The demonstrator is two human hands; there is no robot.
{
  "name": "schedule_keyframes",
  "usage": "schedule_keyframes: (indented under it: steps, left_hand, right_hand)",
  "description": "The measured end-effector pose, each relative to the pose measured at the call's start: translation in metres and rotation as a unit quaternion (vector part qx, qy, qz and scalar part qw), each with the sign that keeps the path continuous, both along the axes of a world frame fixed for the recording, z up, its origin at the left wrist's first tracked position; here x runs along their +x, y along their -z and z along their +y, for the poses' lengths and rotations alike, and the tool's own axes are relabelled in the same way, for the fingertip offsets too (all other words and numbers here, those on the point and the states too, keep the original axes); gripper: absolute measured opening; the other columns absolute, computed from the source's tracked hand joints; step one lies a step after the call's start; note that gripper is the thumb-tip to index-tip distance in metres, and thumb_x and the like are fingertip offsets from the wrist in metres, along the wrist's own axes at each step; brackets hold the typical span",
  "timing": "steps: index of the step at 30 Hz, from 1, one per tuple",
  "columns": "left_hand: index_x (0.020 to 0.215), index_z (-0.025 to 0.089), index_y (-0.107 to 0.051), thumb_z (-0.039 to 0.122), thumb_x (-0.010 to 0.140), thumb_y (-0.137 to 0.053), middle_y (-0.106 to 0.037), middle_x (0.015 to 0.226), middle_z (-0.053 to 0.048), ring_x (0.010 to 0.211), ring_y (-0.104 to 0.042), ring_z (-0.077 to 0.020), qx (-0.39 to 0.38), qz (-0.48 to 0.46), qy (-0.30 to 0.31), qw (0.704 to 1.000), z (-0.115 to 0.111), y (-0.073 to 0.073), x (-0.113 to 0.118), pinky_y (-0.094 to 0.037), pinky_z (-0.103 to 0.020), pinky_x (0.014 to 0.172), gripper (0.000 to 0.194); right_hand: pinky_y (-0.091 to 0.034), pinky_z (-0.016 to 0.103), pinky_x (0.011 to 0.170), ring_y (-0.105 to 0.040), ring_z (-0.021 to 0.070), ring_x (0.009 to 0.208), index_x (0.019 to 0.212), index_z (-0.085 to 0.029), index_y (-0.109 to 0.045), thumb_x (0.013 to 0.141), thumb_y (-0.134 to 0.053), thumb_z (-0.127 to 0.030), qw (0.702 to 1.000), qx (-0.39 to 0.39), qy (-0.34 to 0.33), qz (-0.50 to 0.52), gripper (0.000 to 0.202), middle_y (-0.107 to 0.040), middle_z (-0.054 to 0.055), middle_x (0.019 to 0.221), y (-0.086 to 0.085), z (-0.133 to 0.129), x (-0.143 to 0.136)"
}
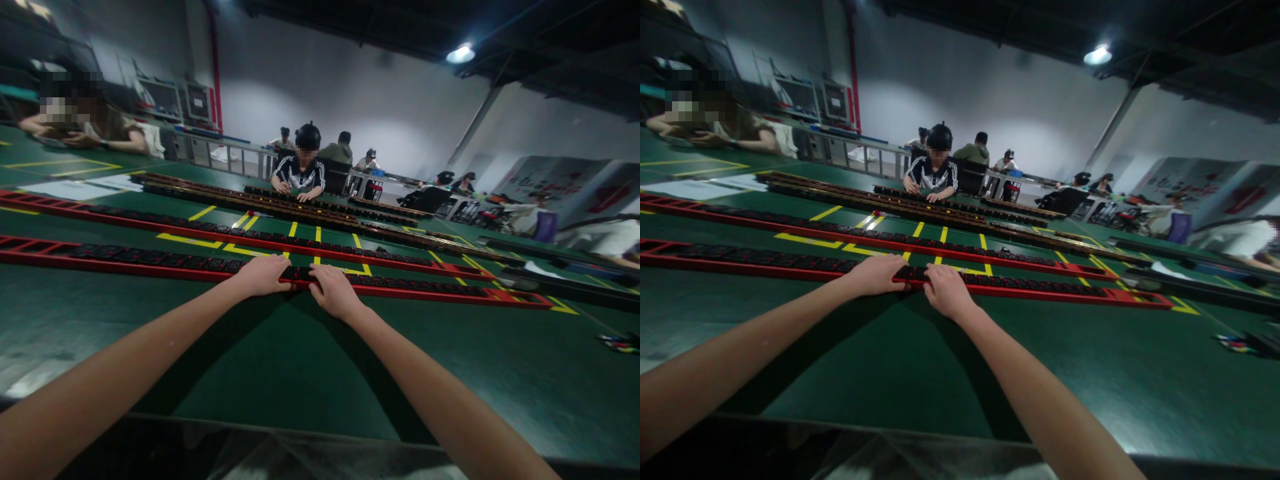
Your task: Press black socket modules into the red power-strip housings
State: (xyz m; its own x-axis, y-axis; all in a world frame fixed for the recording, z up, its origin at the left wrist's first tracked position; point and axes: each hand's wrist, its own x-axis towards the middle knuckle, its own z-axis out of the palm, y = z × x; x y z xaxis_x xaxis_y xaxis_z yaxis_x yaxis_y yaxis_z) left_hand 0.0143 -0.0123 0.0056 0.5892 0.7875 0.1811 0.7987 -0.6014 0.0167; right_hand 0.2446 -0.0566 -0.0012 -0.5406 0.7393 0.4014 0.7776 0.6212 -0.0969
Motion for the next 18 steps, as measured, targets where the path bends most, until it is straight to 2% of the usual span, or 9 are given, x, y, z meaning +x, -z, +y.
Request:
schedule_keyframes:
  steps: [6, 9, 13, 18]
  left_hand:
    - [0.104, 0.02, -0.062, 0.063, 0.089, -0.057, -0.071, 0.109, -0.013, 0.102, -0.068, -0.0319, -0.01, -0.001, -0.001, 1.0, 0.0, 0.0, 0.0, -0.05, -0.038, 0.079, 0.046]
    - [0.105, 0.02, -0.062, 0.062, 0.088, -0.058, -0.07, 0.11, -0.014, 0.102, -0.067, -0.032, -0.01, 0.0, -0.003, 1.0, 0.0, 0.0, 0.0, -0.051, -0.039, 0.08, 0.045]
    - [0.102, 0.02, -0.062, 0.063, 0.09, -0.055, -0.07, 0.107, -0.013, 0.098, -0.068, -0.0315, -0.001, 0.0, -0.002, 1.0, -0.002, 0.0, 0.0, -0.051, -0.039, 0.076, 0.046]
    - [0.101, 0.02, -0.062, 0.058, 0.091, -0.056, -0.07, 0.105, -0.012, 0.098, -0.068, -0.03, 0.007, 0.002, -0.001, 1.0, -0.002, 0.0, 0.0, -0.051, -0.037, 0.075, 0.039]
  right_hand:
    - [-0.042, 0.049, 0.115, -0.058, 0.0289, 0.13, 0.123, -0.011, -0.067, 0.095, -0.058, -0.019, 1.0, 0.0, -0.002, 0.01, 0.03, -0.063, 0.018, 0.14, 0.002, 0.002, 0.001]
    - [-0.04, 0.049, 0.117, -0.056, 0.0284, 0.133, 0.13, -0.01, -0.064, 0.096, -0.057, -0.021, 1.0, 0.004, -0.028, 0.0, 0.036, -0.061, 0.018, 0.143, 0.002, 0.001, 0.001]
    - [-0.032, 0.052, 0.122, -0.046, 0.0287, 0.144, 0.146, -0.012, -0.054, 0.098, -0.054, -0.023, 0.995, -0.006, -0.08, -0.052, 0.049, -0.053, 0.017, 0.152, -0.001, -0.004, -0.004]
    - [-0.03, 0.051, 0.123, -0.039, 0.0315, 0.149, 0.15, -0.009, -0.049, 0.099, -0.053, -0.026, 0.992, -0.021, -0.084, -0.09, 0.054, -0.045, 0.018, 0.159, -0.001, -0.008, -0.011]
